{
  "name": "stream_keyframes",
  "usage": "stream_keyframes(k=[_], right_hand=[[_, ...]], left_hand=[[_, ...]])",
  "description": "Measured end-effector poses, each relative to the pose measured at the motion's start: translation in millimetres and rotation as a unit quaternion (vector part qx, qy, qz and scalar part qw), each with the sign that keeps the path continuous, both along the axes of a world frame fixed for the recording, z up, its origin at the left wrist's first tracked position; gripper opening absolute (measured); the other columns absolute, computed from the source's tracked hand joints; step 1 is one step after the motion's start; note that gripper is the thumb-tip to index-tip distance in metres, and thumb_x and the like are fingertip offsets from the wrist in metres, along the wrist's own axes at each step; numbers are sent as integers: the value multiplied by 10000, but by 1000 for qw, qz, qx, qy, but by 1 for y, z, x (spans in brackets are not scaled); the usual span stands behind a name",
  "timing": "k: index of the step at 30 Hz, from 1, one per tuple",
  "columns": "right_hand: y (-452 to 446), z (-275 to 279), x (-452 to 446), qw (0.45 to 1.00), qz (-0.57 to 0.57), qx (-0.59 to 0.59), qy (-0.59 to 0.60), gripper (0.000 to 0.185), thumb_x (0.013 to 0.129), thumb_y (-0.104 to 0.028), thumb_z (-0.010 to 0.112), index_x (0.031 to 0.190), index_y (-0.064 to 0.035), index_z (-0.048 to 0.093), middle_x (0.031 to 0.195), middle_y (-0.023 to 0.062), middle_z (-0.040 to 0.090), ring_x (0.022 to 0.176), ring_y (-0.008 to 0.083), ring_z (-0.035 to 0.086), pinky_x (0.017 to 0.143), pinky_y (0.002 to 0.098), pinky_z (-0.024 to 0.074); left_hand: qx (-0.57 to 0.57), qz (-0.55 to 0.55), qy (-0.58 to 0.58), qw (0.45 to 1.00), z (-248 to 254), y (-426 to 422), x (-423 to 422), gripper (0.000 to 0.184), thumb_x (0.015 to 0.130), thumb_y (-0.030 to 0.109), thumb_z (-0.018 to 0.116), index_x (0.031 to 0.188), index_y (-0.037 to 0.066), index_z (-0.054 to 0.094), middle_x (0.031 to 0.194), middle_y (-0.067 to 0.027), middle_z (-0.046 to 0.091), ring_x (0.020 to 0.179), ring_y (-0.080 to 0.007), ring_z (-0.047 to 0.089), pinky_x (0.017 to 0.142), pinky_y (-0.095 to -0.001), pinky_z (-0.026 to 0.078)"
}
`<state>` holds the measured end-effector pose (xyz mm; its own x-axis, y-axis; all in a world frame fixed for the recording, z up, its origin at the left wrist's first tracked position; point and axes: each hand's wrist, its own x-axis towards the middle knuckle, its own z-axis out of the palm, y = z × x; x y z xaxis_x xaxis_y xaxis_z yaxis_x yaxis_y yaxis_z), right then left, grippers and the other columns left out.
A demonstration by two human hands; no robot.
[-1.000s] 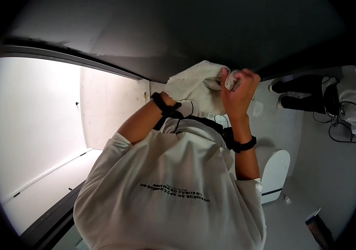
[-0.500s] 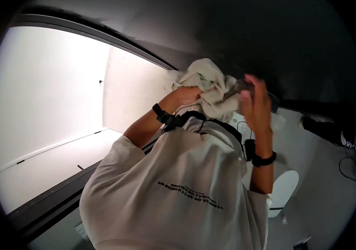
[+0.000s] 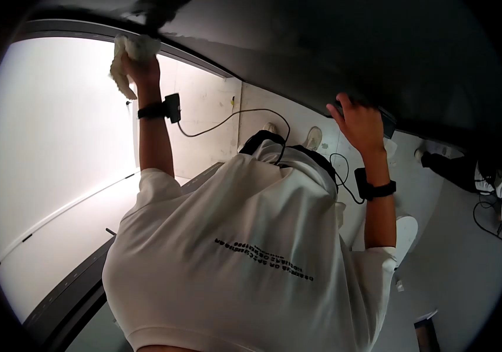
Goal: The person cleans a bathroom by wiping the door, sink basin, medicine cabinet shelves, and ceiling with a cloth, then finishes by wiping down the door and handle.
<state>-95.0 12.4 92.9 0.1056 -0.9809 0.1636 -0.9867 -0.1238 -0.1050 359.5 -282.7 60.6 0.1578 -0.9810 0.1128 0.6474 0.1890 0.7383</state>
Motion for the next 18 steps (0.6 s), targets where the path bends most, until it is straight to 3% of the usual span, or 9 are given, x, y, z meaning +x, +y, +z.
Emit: stream_keyframes(k=[5,7,8,9,10,12,14,17,18], right_hand=[[-17,-5,-14,1000,-7,-8,-4,254,927,-370,643,910,-122,590,638,63,640,570,281,656,514,385,516],[-19,-6,-10,1000,-13,14,10,240,942,-347,633,922,-109,613,643,65,649,557,277,654,519,381,514],[-19,-7,-8,999,-14,27,16,235,950,-336,628,928,-102,624,646,66,653,551,275,652,521,378,512],[-19,-8,-6,1000,-19,22,12,237,942,-341,637,921,-106,623,646,64,655,549,277,652,523,381,514],[-20,-10,-5,1000,-23,16,7,239,934,-346,646,915,-109,623,646,63,656,548,278,651,525,384,515],[-19,-13,0,998,-49,23,12,248,906,-368,665,924,-124,623,659,63,664,559,288,658,527,393,521],[-20,-16,4,995,-79,40,38,275,867,-402,685,956,-148,625,682,67,678,583,304,675,526,407,531],[-17,-44,-25,977,-51,132,161,356,838,-429,697,1061,-155,652,742,70,700,634,313,691,570,434,539],[-8,-67,-38,993,7,-117,33,411,819,-387,713,1145,-142,657,813,86,718,705,310,707,647,454,549]], left_hand=[[27,-33,134,990,9,13,-100,268,896,266,542,1104,110,610,1056,-33,656,1019,-190,617,954,-347,481],[13,-133,209,969,-5,23,-98,311,898,306,475,1086,117,637,1094,-44,652,1041,-213,612,952,-375,482],[99,-68,208,971,-4,35,-108,306,870,340,481,1014,129,651,1031,-47,663,955,-212,619,891,-371,502],[47,-138,258,955,-17,39,-108,316,875,382,484,950,119,643,977,-66,667,892,-231,633,830,-401,523],[-36,-70,66,995,-85,27,-107,236,862,314,544,951,114,633,957,-59,648,919,-223,626,847,-400,524],[33,-136,-16,990,-137,43,-139,159,865,233,612,957,104,629,935,-64,635,956,-219,626,878,-403,524],[-28,-277,-155,948,-67,118,-195,238,945,278,554,1038,83,652,1016,-81,663,1012,-263,632,937,-416,506],[-144,-402,-318,846,-45,175,-261,241,938,267,572,1063,75,649,1039,-84,664,1016,-261,633,930,-402,509],[-175,-428,-359,811,-44,186,-274,244,936,263,579,1071,73,648,1047,-85,664,1017,-261,634,928,-398,510]])
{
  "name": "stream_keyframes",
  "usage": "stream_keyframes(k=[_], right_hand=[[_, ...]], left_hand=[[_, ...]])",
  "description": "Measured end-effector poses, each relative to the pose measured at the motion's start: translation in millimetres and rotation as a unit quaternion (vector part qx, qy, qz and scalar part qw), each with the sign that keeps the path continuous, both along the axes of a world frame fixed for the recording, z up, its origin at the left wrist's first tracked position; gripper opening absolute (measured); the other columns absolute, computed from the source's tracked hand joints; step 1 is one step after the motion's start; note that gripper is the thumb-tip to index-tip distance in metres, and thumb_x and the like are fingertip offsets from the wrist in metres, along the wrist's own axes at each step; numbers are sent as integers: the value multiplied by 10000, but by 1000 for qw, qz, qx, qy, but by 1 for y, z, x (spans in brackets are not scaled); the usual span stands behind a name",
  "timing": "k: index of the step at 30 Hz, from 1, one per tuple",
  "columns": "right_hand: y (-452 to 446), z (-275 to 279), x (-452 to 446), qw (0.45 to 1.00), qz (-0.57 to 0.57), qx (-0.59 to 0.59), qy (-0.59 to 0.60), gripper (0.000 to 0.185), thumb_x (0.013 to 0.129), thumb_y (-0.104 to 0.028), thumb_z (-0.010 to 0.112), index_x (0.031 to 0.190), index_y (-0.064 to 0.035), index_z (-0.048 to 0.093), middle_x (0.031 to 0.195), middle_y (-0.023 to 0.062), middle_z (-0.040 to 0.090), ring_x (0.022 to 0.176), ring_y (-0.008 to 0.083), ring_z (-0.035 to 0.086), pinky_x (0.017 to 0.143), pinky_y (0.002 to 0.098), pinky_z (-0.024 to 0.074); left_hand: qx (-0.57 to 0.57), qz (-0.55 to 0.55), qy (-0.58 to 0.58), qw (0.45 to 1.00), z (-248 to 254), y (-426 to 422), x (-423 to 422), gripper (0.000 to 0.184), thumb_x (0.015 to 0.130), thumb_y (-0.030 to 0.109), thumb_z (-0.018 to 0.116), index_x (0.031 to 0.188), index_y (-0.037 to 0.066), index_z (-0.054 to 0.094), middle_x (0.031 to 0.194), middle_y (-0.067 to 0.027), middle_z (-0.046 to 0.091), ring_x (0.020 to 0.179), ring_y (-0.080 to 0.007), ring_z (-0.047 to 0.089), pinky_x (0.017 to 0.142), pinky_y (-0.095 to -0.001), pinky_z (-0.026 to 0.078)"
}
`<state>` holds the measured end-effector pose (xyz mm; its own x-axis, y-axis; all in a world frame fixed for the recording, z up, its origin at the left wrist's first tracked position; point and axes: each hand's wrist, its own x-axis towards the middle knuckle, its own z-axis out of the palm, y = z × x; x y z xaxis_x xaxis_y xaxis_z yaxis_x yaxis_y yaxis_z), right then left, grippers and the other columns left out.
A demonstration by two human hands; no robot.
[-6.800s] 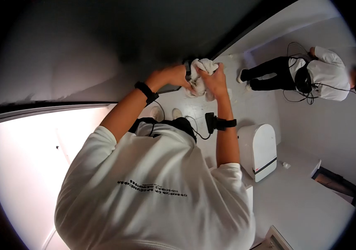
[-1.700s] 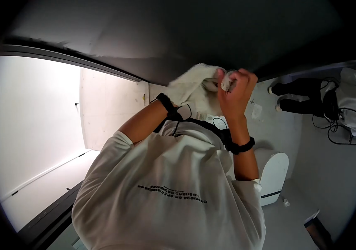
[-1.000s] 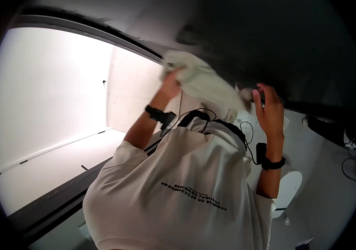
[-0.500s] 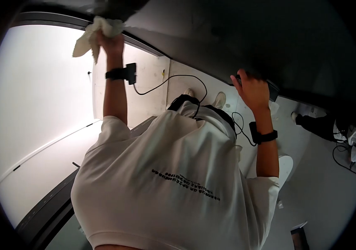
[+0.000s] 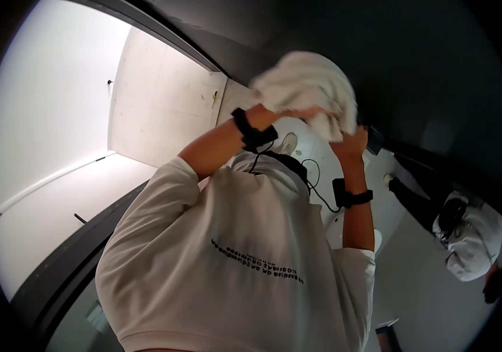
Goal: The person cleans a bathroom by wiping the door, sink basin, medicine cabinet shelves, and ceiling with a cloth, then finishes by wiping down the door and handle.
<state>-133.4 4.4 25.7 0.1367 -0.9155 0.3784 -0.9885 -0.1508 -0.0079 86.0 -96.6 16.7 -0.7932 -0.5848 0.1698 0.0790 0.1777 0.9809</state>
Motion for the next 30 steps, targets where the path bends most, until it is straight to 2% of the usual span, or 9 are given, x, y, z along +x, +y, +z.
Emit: stream_keyframes(k=[3,6,9,16,17,22,27,28,30], right_hand=[[-18,15,6,984,76,-146,-60,401,806,-332,723,1165,-157,683,1059,124,717,850,316,713,758,463,571],[-16,17,3,981,-99,162,28,383,841,-362,690,1161,-151,678,908,116,728,722,321,711,644,449,577],[-28,35,18,978,-124,167,26,215,886,-373,630,953,-168,635,623,102,660,562,336,674,521,457,551],[-28,41,16,975,-132,174,-34,219,912,-370,591,930,-154,616,638,103,667,583,322,681,518,457,545],[-30,47,20,977,-120,172,-41,217,912,-366,592,936,-152,617,643,100,670,585,319,681,520,450,547],[-29,66,22,976,-136,167,-19,202,888,-336,644,897,-134,648,616,50,654,550,279,673,516,404,552],[-34,79,33,976,-134,163,-48,210,885,-339,638,886,-130,656,587,56,635,550,275,673,513,401,551],[-36,86,36,977,-131,163,-40,212,885,-339,637,885,-129,657,589,58,636,554,276,675,513,401,550],[-39,91,39,976,-133,166,-39,210,889,-337,624,893,-129,655,608,67,649,567,285,679,515,409,547]], left_hand=[[-70,-11,-50,996,5,-5,6,255,929,252,598,1096,65,645,1070,-87,665,1021,-259,635,921,-384,513],[-154,59,-86,982,14,-46,57,271,923,240,616,1121,57,642,1094,-90,666,1025,-257,636,914,-370,516],[-268,152,-144,940,33,-106,133,292,916,229,635,1146,49,639,1117,-93,666,1028,-256,637,907,-356,519],[-554,99,-257,786,155,-237,260,351,900,202,679,1204,31,632,1172,-100,668,1037,-251,639,891,-324,526],[-531,28,-181,828,188,-229,261,285,866,184,703,1099,21,691,1074,-92,708,971,-263,660,852,-319,529],[-441,238,-176,848,153,-244,279,227,800,202,715,928,16,733,908,-113,722,827,-234,678,776,-314,525],[-561,223,-268,750,122,-263,296,331,838,264,684,1066,25,696,1036,-97,712,909,-206,671,786,-333,525],[-283,213,-54,934,75,-272,309,399,861,282,677,1151,10,639,1100,-105,690,949,-213,663,823,-336,524],[-218,232,6,948,53,-261,282,375,864,269,681,1148,25,648,1102,-104,689,963,-224,660,843,-345,522]])
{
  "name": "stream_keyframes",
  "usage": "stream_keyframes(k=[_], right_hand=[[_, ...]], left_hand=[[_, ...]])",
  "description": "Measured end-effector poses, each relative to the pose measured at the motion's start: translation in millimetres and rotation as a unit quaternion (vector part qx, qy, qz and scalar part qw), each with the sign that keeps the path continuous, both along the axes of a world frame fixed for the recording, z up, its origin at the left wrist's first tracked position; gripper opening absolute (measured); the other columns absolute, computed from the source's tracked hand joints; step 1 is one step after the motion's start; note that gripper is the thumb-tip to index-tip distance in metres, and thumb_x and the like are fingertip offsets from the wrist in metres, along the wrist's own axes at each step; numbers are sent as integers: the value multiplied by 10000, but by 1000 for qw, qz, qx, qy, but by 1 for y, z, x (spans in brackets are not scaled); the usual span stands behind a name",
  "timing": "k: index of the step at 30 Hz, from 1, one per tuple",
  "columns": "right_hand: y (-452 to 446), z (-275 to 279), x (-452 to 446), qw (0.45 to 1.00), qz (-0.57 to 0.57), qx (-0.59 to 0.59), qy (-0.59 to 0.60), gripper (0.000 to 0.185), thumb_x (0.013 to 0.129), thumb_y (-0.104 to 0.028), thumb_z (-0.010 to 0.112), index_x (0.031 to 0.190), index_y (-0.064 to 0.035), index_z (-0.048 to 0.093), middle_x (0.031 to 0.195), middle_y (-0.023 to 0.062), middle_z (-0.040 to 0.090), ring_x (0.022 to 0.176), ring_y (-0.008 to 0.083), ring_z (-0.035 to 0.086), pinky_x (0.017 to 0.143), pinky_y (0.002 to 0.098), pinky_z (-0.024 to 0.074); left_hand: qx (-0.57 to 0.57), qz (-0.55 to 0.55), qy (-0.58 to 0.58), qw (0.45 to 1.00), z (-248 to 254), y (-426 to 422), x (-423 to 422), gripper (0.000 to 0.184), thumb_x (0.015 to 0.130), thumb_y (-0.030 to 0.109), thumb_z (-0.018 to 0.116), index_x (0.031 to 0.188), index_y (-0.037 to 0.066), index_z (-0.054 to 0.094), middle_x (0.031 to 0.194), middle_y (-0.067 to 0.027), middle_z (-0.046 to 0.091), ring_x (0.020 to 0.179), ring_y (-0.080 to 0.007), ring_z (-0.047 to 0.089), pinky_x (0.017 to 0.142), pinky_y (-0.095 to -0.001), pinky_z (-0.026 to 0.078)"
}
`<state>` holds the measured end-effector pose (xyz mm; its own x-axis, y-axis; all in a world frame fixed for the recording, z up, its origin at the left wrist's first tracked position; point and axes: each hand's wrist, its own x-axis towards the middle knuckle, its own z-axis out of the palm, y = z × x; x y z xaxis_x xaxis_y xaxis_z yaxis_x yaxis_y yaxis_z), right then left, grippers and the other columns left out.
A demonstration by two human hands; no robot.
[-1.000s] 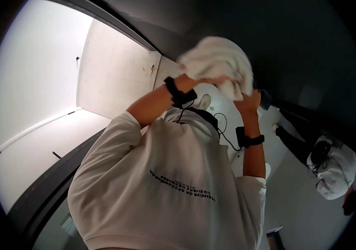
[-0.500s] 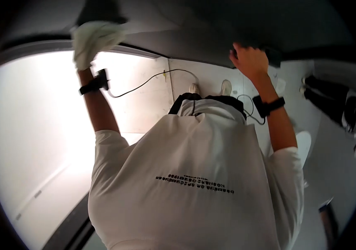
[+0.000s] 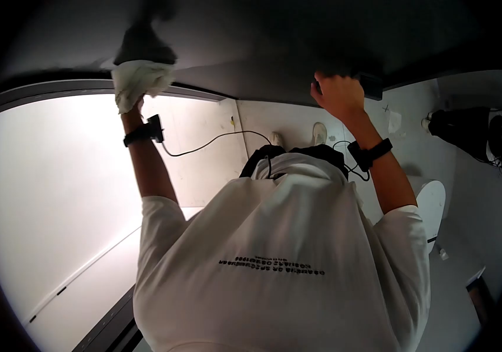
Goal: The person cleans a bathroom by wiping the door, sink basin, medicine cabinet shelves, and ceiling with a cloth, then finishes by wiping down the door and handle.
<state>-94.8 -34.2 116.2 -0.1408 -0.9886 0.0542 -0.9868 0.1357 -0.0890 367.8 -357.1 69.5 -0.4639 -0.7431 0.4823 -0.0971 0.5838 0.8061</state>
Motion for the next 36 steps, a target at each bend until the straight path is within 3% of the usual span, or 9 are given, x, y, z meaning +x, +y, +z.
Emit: stream_keyframes(k=[9,12,14,15,17,25,28,31,36], right_hand=[[9,-23,-10,1000,21,-20,-8,230,874,-347,629,971,-144,675,611,92,663,546,323,671,497,443,539],[9,-19,-15,997,0,60,41,301,853,-377,658,1042,-144,692,699,99,694,675,331,702,591,444,561],[8,-29,-28,988,63,-140,21,346,834,-387,681,1080,-143,696,837,104,715,835,321,700,708,448,558],[12,-34,-27,967,92,-236,6,371,825,-393,693,1098,-143,699,906,107,725,915,316,699,767,450,556],[18,-40,-24,975,61,-210,25,416,807,-388,712,1146,-147,695,1154,91,691,1104,295,636,927,452,504],[10,-57,-30,950,12,-291,-111,568,893,-478,630,1378,-194,554,1393,74,569,1325,288,484,1108,480,365],[8,-66,-29,954,47,-286,-79,552,885,-459,637,1370,-206,563,1383,69,577,1330,285,478,1118,485,349],[6,-54,-29,957,42,-286,21,433,854,-418,675,1230,-204,661,1236,35,666,1162,270,617,969,461,492],[7,-26,-29,992,84,-41,-84,246,888,-334,632,1002,-117,650,890,94,713,811,261,702,651,415,568]], left_hand=[[-113,-81,5,990,9,135,-234,282,877,210,699,1134,94,691,1109,-98,689,1025,-271,649,936,-383,513],[-135,-65,-30,988,41,174,-281,367,856,213,726,1202,107,661,1173,-107,665,1070,-291,632,964,-404,503],[-218,-71,-64,971,43,186,-303,531,828,232,771,1308,101,586,1283,-103,618,1149,-269,606,985,-399,498],[-42,-142,23,989,32,194,-316,542,851,222,751,1340,101,550,1309,-101,596,1182,-261,580,1009,-389,482],[76,-180,40,980,17,211,-343,530,855,220,746,1333,98,553,1300,-101,600,1172,-260,583,1002,-386,484],[54,-223,-89,969,3,253,-413,481,869,212,726,1305,86,566,1264,-102,613,1132,-257,596,976,-375,491],[41,-191,-115,974,5,243,-397,464,874,210,718,1294,81,571,1251,-102,618,1116,-256,601,965,-371,494],[17,-129,-136,982,11,221,-360,446,879,207,711,1284,76,576,1237,-102,623,1101,-255,606,955,-367,497],[-16,10,-173,985,30,179,-259,417,888,202,698,1266,69,584,1215,-103,631,1076,-253,614,938,-360,501]])
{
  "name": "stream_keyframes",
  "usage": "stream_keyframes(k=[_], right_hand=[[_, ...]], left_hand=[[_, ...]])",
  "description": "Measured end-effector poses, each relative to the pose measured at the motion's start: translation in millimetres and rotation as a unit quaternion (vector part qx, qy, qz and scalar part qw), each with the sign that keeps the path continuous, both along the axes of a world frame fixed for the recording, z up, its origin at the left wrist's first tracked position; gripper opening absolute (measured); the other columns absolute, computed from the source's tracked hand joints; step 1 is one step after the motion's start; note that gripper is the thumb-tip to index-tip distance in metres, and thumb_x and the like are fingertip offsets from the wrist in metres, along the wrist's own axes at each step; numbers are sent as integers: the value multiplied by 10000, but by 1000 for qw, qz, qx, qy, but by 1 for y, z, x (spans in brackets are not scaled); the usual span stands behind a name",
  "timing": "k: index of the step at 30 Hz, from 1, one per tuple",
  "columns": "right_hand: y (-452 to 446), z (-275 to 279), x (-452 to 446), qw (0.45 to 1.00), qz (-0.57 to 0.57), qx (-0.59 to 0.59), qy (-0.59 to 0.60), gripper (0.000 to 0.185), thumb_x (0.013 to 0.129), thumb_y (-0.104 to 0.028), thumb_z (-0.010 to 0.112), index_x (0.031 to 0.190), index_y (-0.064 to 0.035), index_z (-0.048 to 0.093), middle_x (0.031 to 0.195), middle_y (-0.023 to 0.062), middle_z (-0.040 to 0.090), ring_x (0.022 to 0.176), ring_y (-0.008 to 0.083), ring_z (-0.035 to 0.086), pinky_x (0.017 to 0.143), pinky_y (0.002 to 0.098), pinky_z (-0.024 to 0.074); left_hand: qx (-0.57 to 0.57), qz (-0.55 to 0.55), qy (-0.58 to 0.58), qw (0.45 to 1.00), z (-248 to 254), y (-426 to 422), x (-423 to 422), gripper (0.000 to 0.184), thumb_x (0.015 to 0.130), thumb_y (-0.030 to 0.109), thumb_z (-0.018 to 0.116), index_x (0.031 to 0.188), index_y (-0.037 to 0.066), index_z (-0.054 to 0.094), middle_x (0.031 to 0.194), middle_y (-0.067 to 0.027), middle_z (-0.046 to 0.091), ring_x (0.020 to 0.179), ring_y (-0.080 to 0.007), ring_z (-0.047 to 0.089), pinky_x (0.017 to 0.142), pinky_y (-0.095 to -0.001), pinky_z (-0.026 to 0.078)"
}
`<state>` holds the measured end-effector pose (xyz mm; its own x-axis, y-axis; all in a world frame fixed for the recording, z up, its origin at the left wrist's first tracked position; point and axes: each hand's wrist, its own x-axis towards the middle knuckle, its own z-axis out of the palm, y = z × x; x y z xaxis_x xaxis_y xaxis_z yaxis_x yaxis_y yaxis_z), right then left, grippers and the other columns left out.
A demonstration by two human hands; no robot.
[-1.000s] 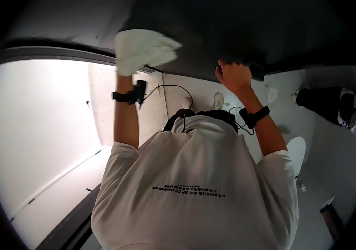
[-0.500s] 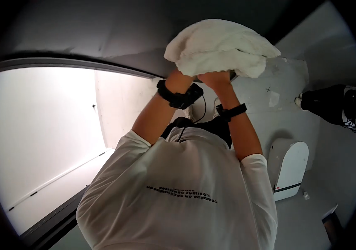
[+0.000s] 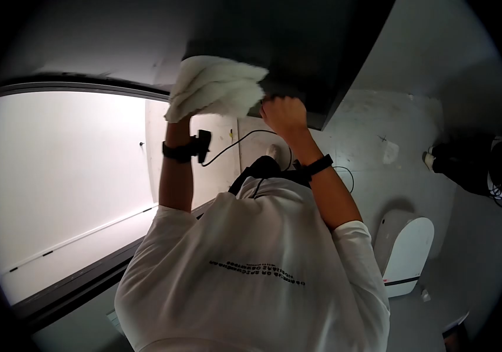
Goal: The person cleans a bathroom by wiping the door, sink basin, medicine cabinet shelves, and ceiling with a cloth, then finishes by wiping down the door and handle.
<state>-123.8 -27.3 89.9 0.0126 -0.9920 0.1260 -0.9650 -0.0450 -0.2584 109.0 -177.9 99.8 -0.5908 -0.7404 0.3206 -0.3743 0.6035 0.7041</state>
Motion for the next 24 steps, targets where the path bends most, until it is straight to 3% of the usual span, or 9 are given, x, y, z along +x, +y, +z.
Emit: stream_keyframes(k=[1,2,10,13,17,19,21,23,24], right_hand=[[-1,7,3,999,-5,53,13,223,884,-330,631,946,-117,649,783,93,719,697,265,716,572,409,571],[-2,-10,2,998,0,-56,6,188,877,-307,636,884,-120,624,606,75,666,520,269,673,466,396,539],[-8,-6,4,997,-30,-67,15,183,850,-316,663,840,-134,640,591,64,655,531,254,675,475,384,538],[-13,4,13,996,-67,-44,28,176,845,-312,665,845,-137,641,600,58,655,538,260,673,480,386,535],[-15,19,17,995,-75,-1,68,188,839,-308,673,884,-127,653,607,61,651,542,272,667,478,395,525],[-15,15,18,996,-71,14,54,203,831,-297,681,924,-118,658,668,82,665,596,273,676,535,404,539],[-13,16,21,995,-78,17,56,232,824,-287,690,977,-115,665,768,105,677,698,278,682,625,418,546],[-17,25,33,993,-95,-15,70,278,816,-278,699,1043,-119,675,905,133,687,848,286,686,747,436,545],[-17,11,43,988,-148,4,43,435,697,-228,803,1096,-99,687,1123,161,660,1108,342,604,936,513,465]], left_hand=[[-10,23,-7,1000,5,-5,22,411,890,201,696,1263,67,585,1210,-103,633,1071,-253,616,935,-358,502],[-20,46,-13,999,9,-12,45,406,892,200,693,1259,66,587,1206,-103,635,1066,-252,617,932,-357,503],[-86,97,-37,991,39,-55,163,361,906,192,674,1231,54,600,1170,-103,648,1026,-250,630,905,-346,510],[-99,31,-8,995,39,-79,158,346,911,190,666,1221,49,605,1156,-104,653,1010,-248,635,895,-342,512],[-101,-138,90,981,22,-69,94,325,918,186,656,1207,43,611,1138,-104,660,990,-247,641,881,-336,516],[-20,-104,79,991,13,-43,57,439,884,152,725,1291,68,586,1256,-111,622,1150,-252,598,1007,-356,476],[-148,-324,154,922,45,-57,10,492,901,161,718,1345,57,534,1311,-103,588,1198,-227,560,1058,-346,432],[-70,-377,219,897,38,-43,-15,535,922,190,704,1394,62,487,1370,-96,545,1253,-207,513,1104,-346,387],[-69,-376,233,894,36,-48,-9,535,922,190,704,1394,62,487,1370,-96,545,1253,-207,513,1104,-346,387]])
